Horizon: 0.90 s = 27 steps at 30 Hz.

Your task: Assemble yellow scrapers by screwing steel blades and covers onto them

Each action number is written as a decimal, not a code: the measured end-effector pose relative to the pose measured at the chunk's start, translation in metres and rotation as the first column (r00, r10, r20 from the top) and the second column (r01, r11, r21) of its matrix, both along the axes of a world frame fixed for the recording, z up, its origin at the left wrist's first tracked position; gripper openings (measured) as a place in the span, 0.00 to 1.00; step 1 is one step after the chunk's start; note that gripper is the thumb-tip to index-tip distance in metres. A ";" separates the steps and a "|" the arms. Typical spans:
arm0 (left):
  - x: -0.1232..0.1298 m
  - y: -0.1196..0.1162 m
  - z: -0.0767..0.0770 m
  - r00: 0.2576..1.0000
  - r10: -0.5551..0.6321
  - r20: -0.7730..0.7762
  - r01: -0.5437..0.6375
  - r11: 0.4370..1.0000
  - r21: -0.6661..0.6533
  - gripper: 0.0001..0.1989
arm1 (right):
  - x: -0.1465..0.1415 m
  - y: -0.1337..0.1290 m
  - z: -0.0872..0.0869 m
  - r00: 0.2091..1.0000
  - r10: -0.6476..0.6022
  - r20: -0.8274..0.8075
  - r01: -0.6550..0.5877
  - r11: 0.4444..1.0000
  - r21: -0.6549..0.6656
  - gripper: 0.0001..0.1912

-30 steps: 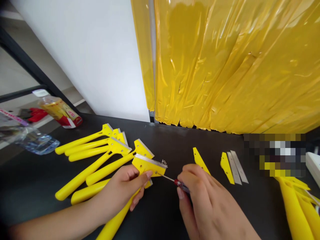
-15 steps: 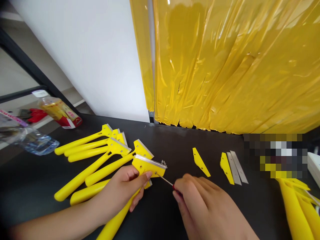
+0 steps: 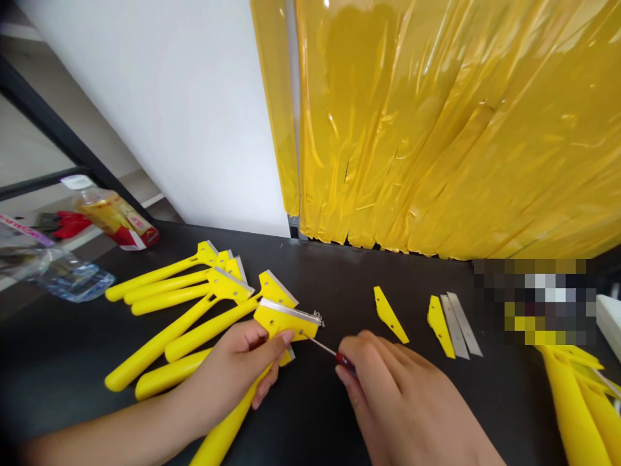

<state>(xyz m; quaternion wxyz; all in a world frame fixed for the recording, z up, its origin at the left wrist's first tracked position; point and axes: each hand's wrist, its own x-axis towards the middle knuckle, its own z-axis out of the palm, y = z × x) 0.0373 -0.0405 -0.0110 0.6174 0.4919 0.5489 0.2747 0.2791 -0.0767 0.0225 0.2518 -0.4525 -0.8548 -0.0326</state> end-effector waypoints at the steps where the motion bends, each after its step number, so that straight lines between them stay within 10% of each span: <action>1: 0.000 0.000 0.000 1.000 -0.004 -0.006 0.004 1.000 0.010 0.22 | 0.000 -0.001 -0.001 1.000 0.015 -0.004 -0.015 1.000 -0.007 0.11; 14: -0.001 -0.007 0.021 0.980 0.053 0.191 -0.052 0.999 -0.011 0.25 | 0.011 0.000 -0.006 0.886 -0.184 -0.426 0.124 0.978 -0.165 0.07; 21: -0.003 -0.008 0.012 0.978 0.039 0.207 -0.043 0.999 0.017 0.24 | 0.004 -0.014 -0.006 0.932 0.125 -0.339 -0.103 0.991 0.083 0.10; 27: -0.002 -0.001 0.019 0.971 0.072 0.229 -0.080 0.996 0.028 0.21 | 0.000 -0.011 -0.005 0.901 0.008 -0.434 0.017 0.998 0.052 0.14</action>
